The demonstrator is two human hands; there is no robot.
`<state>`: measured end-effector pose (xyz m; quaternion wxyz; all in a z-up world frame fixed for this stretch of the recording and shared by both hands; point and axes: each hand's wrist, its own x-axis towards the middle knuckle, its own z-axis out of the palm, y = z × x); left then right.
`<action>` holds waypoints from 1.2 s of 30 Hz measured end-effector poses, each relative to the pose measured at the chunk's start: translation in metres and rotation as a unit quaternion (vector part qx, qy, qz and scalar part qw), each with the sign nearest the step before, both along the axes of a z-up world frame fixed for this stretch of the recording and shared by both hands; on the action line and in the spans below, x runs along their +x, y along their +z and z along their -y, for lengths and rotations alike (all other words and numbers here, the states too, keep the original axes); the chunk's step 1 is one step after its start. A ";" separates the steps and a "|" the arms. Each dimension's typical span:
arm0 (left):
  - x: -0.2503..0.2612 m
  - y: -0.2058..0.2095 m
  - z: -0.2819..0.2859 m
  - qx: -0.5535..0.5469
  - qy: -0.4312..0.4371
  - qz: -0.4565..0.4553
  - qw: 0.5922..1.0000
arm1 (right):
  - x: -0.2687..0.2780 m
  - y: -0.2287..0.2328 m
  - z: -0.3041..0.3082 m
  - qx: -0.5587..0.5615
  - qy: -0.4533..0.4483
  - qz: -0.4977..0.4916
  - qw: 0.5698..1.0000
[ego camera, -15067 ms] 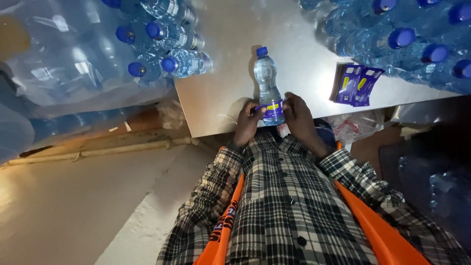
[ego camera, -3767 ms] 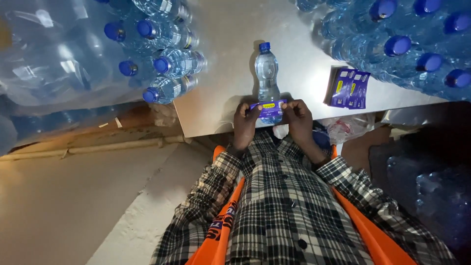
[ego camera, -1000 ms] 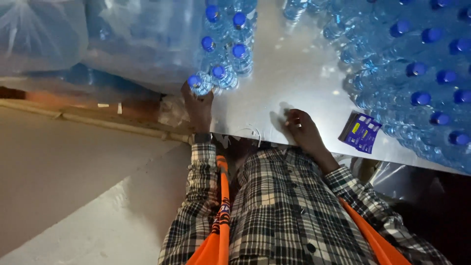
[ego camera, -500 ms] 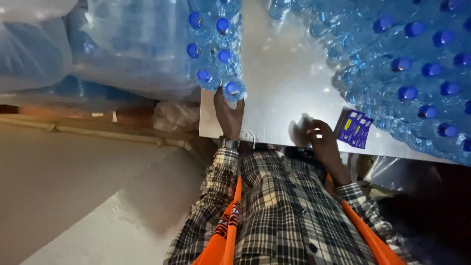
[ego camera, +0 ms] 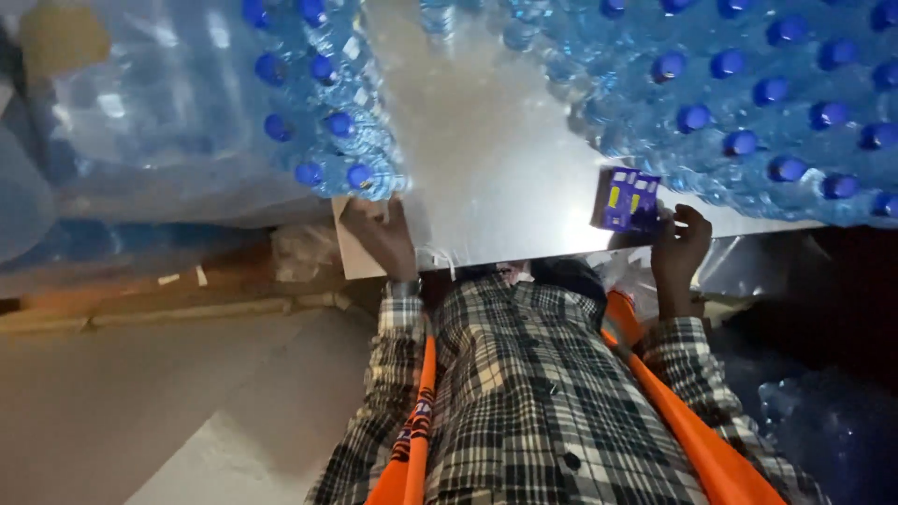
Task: Manually applying adhesive labels to plastic water bottles.
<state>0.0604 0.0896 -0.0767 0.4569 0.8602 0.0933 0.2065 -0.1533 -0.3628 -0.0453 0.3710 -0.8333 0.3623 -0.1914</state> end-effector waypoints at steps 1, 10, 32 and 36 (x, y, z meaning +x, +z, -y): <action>-0.011 0.012 0.005 -0.002 -0.008 0.001 1.000 | 0.006 0.016 -0.002 -0.002 -0.008 0.001 1.000; -0.033 0.119 0.031 -0.010 -0.079 0.010 0.997 | 0.040 0.026 -0.020 0.005 0.029 -0.131 0.991; -0.027 0.164 0.129 -0.139 -0.349 -0.086 0.923 | 0.001 0.058 -0.014 0.036 -0.037 0.026 0.998; -0.029 0.107 0.191 -0.315 -0.479 -0.235 0.785 | 0.009 0.118 -0.063 0.470 -0.002 0.090 0.878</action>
